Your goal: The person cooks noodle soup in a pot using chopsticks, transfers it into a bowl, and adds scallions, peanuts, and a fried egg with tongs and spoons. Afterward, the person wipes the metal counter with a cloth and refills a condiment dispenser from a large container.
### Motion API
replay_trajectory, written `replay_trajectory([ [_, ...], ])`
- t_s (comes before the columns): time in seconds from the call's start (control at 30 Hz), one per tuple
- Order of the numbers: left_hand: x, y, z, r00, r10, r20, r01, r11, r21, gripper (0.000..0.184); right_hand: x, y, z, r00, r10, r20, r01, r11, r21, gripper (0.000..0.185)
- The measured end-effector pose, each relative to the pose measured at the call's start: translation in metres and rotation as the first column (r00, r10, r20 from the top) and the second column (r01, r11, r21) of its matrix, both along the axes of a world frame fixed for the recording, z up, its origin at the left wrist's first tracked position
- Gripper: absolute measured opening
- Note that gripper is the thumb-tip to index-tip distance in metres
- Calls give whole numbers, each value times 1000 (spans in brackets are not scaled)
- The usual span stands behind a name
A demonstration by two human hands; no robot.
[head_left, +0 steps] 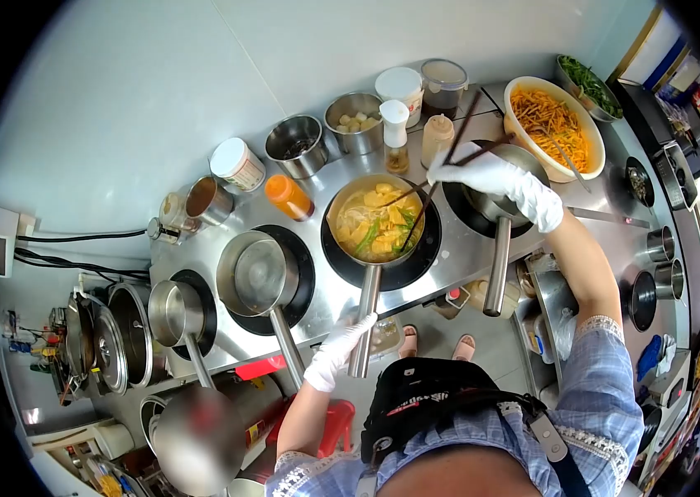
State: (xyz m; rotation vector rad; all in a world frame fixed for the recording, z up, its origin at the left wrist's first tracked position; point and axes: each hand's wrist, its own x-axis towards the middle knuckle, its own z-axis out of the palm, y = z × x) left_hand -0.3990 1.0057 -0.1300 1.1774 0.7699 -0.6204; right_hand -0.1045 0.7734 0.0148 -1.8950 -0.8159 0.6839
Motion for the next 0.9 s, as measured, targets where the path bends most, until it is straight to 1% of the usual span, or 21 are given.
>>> replay_trajectory([
  [0.03, 3, -1, -5, 1000, 24, 11, -23, 992, -121, 44, -7, -5, 2, 1000, -17, -12, 17, 1000, -8, 21],
  [0.07, 4, -2, -13, 999, 34, 21, -30, 987, -156, 43, -16, -10, 6, 999, -34, 38, 37, 996, -86, 25],
  [0.1, 4, -3, -18, 999, 42, 30, -36, 981, -192, 42, -23, -13, 4, 998, 21, 55, -20, 999, -26, 24],
  [0.13, 7, -5, -9, 998, 65, 24, -58, 976, -209, 36, -32, -15, 0, 992, 64, 109, -68, 997, 31, 21],
  [0.17, 9, -4, -10, 998, 57, 27, -50, 977, -209, 36, -40, -18, -5, 981, 101, 167, -116, 990, 84, 19],
  [0.23, 8, -7, -11, 999, 39, 10, -37, 983, -179, 30, -60, -21, -16, 970, 111, 214, -155, 967, 203, 14],
  [0.27, 7, -9, -13, 999, 40, 12, -37, 982, -183, 30, -70, -20, -17, 913, 116, 391, -185, 972, 142, 13],
  [0.3, 7, -10, -15, 998, 49, 38, -42, 985, -165, 28, -81, -18, -17, 895, 104, 433, -153, 985, 80, 13],
  [0.37, 3, -14, -19, 995, 60, 85, -49, 990, -129, 26, -93, -16, -37, 805, 41, 591, -128, 986, 106, 12],
  [0.4, 2, -15, -18, 989, 97, 110, -80, 986, -148, 26, -101, -15, -38, 799, 13, 602, -103, 988, 116, 11],
  [0.43, 0, -16, -23, 988, 98, 119, -81, 986, -146, 26, -109, -15, -43, 824, -53, 564, -40, 988, 151, 11],
  [0.5, -3, -19, -23, 983, 106, 149, -81, 983, -162, 26, -118, -14, -58, 803, -190, 565, 58, 968, 243, 12],
  [0.53, -5, -20, -18, 982, 97, 162, -69, 983, -171, 26, -124, -14, -64, 832, -264, 489, 147, 953, 264, 13],
  [0.57, -6, -21, -15, 982, 74, 176, -49, 989, -142, 27, -131, -18, -68, 827, -275, 491, 157, 951, 267, 13],
  [0.63, -10, -25, -2, 980, 86, 179, -66, 991, -117, 27, -146, -20, -67, 801, -388, 455, 259, 911, 319, 15],
  [0.67, -11, -25, 5, 981, 77, 180, -60, 994, -95, 26, -152, -22, -67, 784, -411, 466, 261, 898, 353, 16],
  [0.7, -13, -23, 13, 981, 66, 181, -54, 996, -73, 26, -158, -24, -69, 752, -425, 505, 285, 899, 333, 15],
  [0.73, -14, -22, 22, 975, 54, 215, -43, 998, -56, 26, -163, -26, -68, 741, -459, 490, 301, 879, 369, 15],
  [0.77, -14, -18, 34, 979, -2, 206, 0, 1000, 7, 27, -167, -27, -65, 728, -494, 476, 317, 858, 405, 15],
  [0.87, -16, -12, 61, 974, -107, 202, 86, 991, 106, 29, -177, -32, -55, 703, -645, 299, 428, 720, 546, 12],
  [0.9, -14, -16, 82, 970, -151, 189, 116, 977, 181, 26, -179, -33, -58, 724, -680, 116, 444, 588, 676, 9],
])
